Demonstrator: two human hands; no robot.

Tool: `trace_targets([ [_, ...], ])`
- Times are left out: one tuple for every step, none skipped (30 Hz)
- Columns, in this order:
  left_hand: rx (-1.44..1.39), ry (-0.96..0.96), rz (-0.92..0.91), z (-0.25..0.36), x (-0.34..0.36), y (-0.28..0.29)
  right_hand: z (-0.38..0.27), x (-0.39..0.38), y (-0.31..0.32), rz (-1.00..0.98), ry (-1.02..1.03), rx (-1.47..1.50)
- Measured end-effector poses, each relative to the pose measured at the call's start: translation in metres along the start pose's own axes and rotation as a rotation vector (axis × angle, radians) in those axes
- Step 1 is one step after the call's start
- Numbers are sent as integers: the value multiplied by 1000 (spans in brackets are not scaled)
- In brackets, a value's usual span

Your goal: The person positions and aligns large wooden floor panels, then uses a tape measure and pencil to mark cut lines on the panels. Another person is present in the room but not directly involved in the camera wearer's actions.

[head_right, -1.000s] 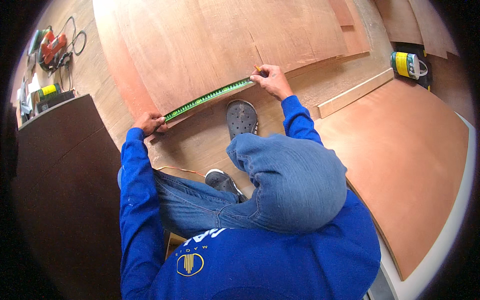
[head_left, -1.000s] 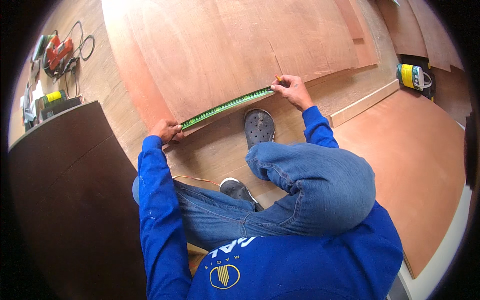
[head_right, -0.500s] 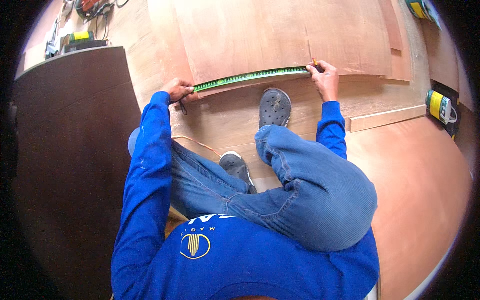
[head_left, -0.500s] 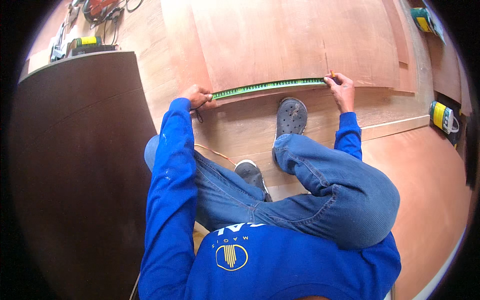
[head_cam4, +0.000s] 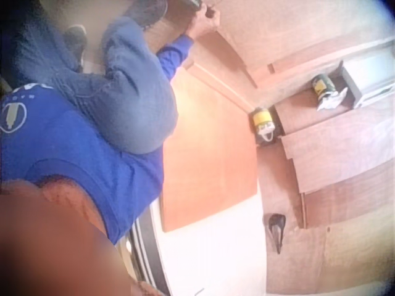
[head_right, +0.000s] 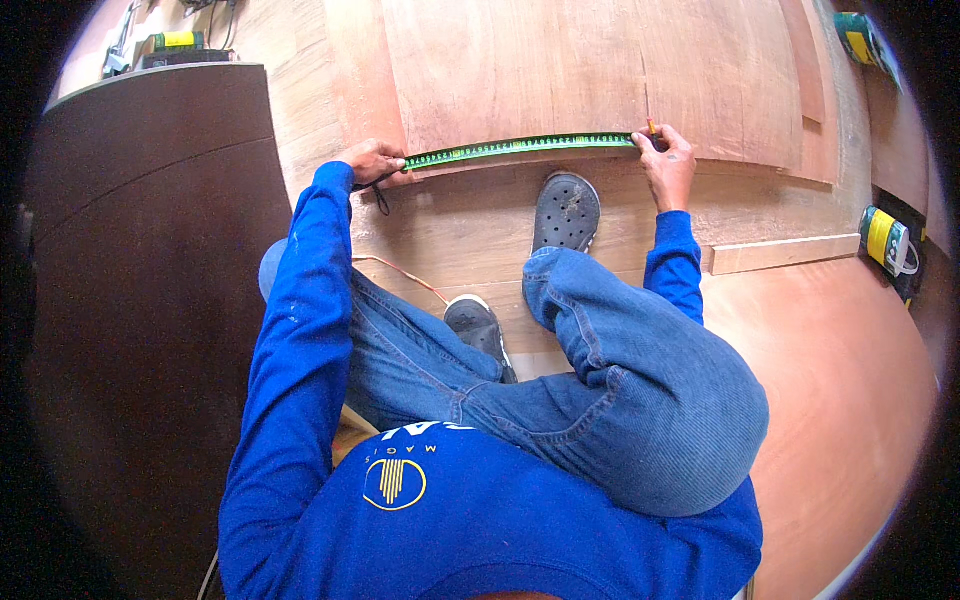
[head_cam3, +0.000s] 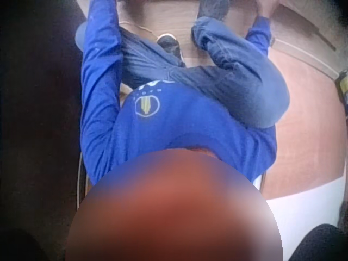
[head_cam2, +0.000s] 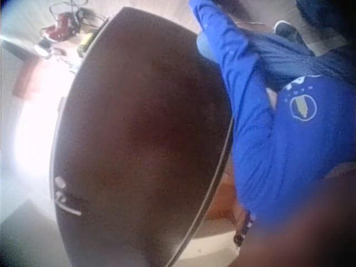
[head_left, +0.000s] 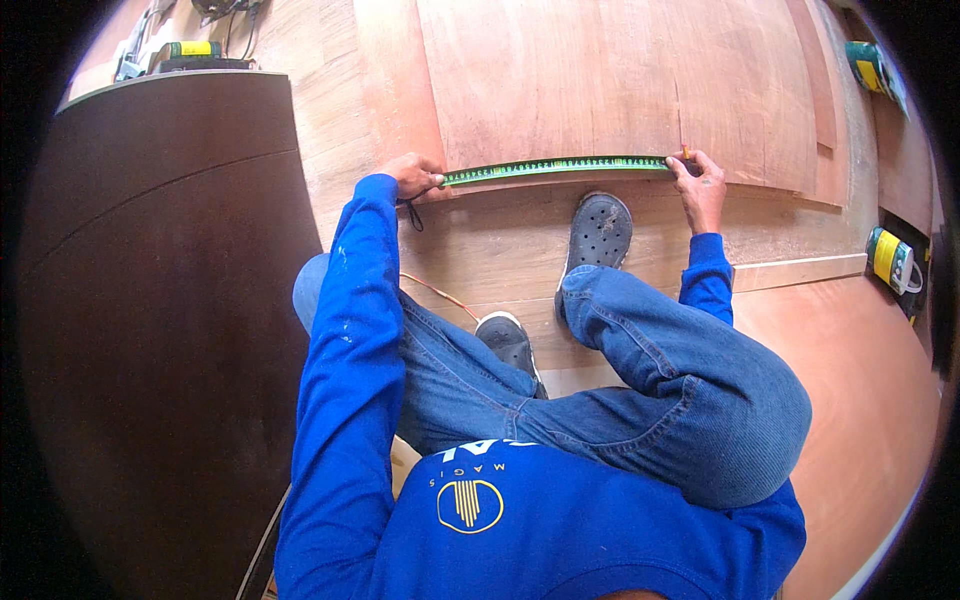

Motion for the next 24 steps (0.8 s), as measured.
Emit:
trace_targets([
  [15, -33, 10, 0, 2, -1, 1, 0, -1, -2, -4, 5],
  [22, -24, 8, 0, 4, -2, 1, 0, -2, 14, -10, 7],
  [12, -56, 1, 2, 5, -3, 1, 1, -4, -11, -3, 24],
  [-9, -44, -18, 4, 4, -3, 1, 2, -6, -22, 4, 39],
  [-25, -11, -45, 6, 2, -3, 2, 3, -9, -52, -23, 51],
  [8, -21, -45, 10, -2, -2, 0, 3, -10, -35, 21, 64],
  [45, -10, -54, 15, -6, 0, 0, 3, -12, -38, 31, 74],
  [75, -20, -53, 19, -11, 1, 0, 2, -14, -54, 16, 70],
  [64, 8, -51, 24, -15, 2, 0, 1, -15, -44, -17, 165],
  [50, 14, -40, 27, -18, 2, -1, 0, -17, -79, 38, 108],
  [43, 5, -28, 32, -20, 3, -1, -2, -17, -122, 85, 64],
  [37, 9, -11, 34, -22, 3, -1, -4, -16, -143, 133, 22],
  [36, -1, 1, 36, -22, 3, -1, -4, -15, -181, 196, -129],
  [50, 15, 17, 36, -22, 2, 0, -4, -13, -206, 205, -74],
  [17, -10, 8, 36, -21, 1, 1, 0, -8, -222, 211, -17],
  [-3, -7, 6, 36, -19, -1, 3, 3, -4, -265, 215, 53],
  [-32, -12, 2, 33, -19, -2, 7, 12, 3, -251, 119, 70],
  [-36, 0, 9, 29, -20, -4, 10, 18, 14, -245, 111, 177],
  [-41, -7, 16, 26, -19, -4, 14, 25, 22, -193, 93, 31],
  [-44, -21, 28, 23, -18, -3, 18, 32, 33, -160, 76, -31],
  [-33, -37, 22, 19, -19, -3, 23, 38, 39, -167, 70, -37],
  [-79, -38, 14, 16, -18, -2, 27, 42, 44, -176, 53, -33],
  [-120, -32, 12, 12, -20, -2, 32, 44, 47, -184, -26, -33],
  [-142, 10, 8, 8, -21, -3, 33, 45, 48, -196, 20, -1],
])
Point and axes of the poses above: each hand's wrist, its own x-axis towards the middle knuckle, its own y-axis out of the back of the hand, z = x × y, the point moved 2 cm from there along x, towards the middle knuckle, and after that the axes turned 4 degrees about -z, right-handed, at the moved point
